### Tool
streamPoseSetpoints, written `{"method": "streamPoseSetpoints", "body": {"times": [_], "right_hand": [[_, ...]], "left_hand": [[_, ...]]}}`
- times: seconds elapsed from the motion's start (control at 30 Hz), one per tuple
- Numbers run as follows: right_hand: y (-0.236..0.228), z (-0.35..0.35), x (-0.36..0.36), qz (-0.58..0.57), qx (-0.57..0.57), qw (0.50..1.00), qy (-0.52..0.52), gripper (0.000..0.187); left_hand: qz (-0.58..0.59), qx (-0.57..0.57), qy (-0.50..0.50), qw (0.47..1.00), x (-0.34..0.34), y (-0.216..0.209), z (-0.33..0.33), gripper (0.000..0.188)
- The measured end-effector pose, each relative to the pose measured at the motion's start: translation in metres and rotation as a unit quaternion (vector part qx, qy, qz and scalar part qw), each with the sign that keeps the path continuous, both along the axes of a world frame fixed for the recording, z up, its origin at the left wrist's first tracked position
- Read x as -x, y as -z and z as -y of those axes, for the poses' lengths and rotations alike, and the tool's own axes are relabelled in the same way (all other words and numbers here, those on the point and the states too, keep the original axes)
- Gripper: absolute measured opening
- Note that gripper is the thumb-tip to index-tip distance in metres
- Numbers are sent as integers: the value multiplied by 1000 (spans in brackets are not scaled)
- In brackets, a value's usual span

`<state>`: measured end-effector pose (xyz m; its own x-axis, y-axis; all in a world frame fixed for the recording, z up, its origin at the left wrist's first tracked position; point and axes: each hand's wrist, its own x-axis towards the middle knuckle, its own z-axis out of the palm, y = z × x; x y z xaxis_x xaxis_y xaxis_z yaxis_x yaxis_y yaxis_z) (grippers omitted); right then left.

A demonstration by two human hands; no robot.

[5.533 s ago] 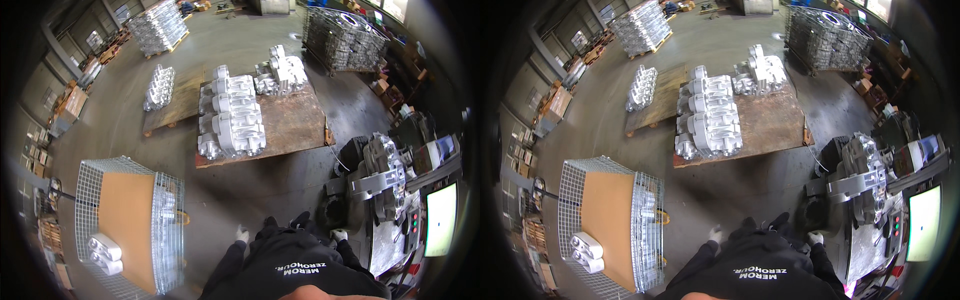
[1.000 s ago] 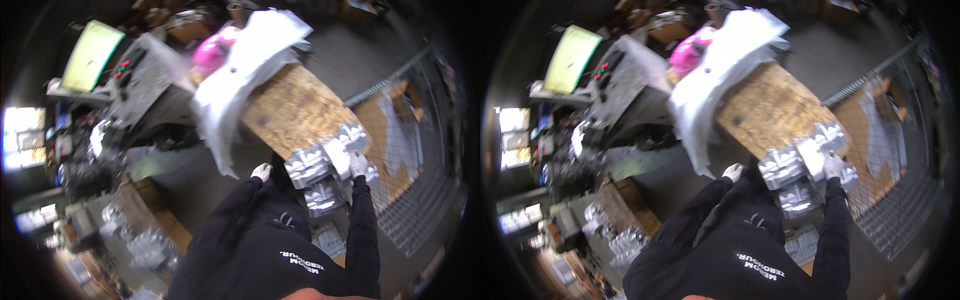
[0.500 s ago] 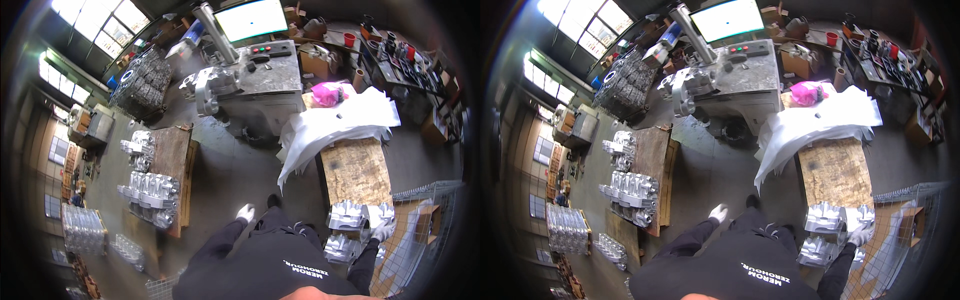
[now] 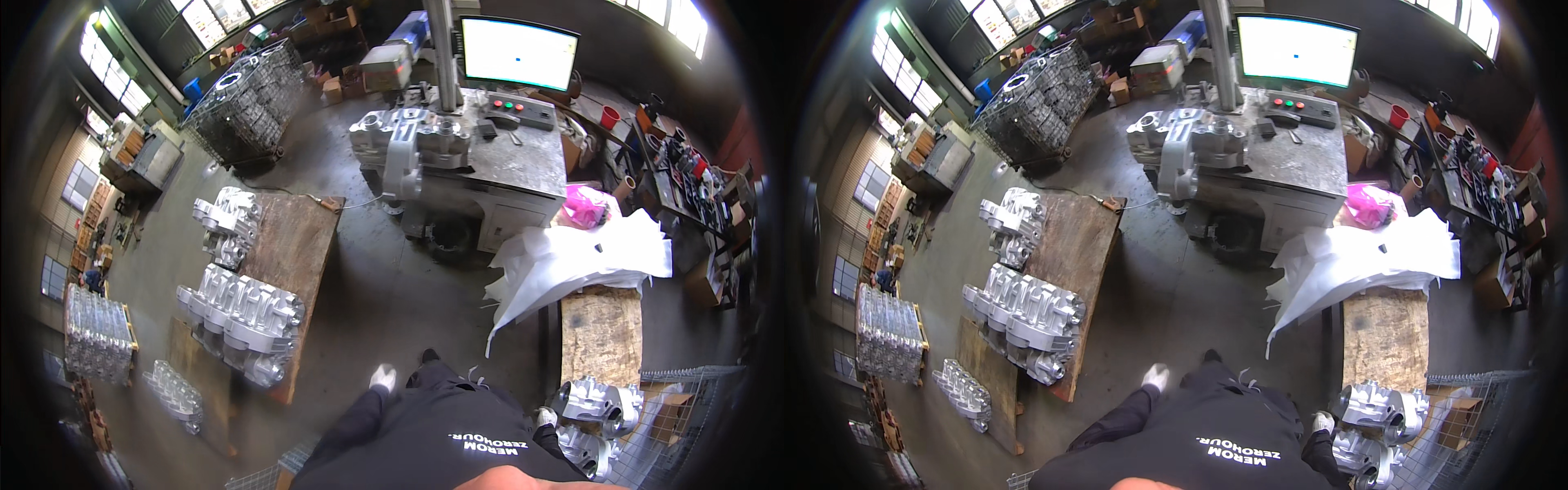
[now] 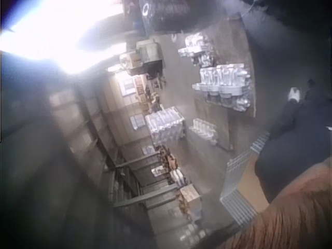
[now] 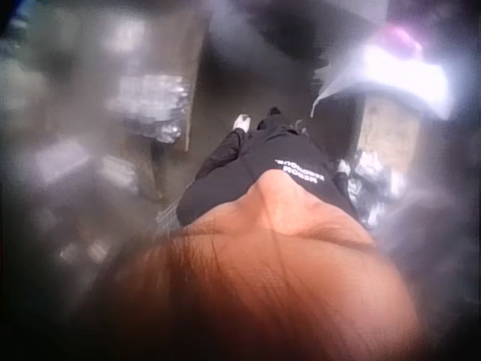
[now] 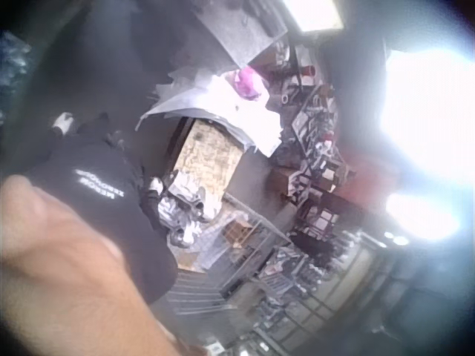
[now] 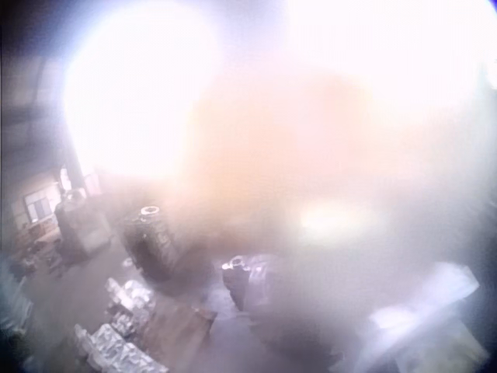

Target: The person repeatedly picks up silver metal engine blocks from a wooden table, places them on a machine, and then removes them. They also wrap some parts in white paper and place them into a wire basket. The actions are repeated multiple times throughout the clip.

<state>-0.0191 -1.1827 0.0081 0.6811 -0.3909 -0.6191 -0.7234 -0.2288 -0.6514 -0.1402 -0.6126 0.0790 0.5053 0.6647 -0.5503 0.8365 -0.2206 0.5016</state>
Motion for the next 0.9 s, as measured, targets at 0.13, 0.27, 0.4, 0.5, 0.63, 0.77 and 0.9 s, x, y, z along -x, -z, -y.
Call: {"method": "streamPoseSetpoints", "body": {"times": [0.13,0.27,0.4,0.5,0.63,0.77,0.9], "right_hand": [[-13,-47,-25,18,-109,989,-96,25],[-14,-132,-127,-12,-99,929,-356,20],[2,-290,-224,-99,-101,850,-508,21],[-8,-393,-254,-128,-105,799,-578,22],[-24,-488,-297,-140,-99,742,-649,23],[-27,-553,-341,-143,-100,695,-697,25],[-27,-597,-371,-151,-105,655,-733,27]], "left_hand": [[111,-31,8,993,-56,-34,-86,40],[143,10,-50,988,-87,-64,-142,43],[97,9,-224,970,-83,-70,-155,36],[107,1,-316,943,-52,-53,-132,33],[0,67,-396,916,3,-17,-67,37],[-64,141,-560,814,43,16,18,50],[-61,28,-713,698,-2,41,78,25]]}}
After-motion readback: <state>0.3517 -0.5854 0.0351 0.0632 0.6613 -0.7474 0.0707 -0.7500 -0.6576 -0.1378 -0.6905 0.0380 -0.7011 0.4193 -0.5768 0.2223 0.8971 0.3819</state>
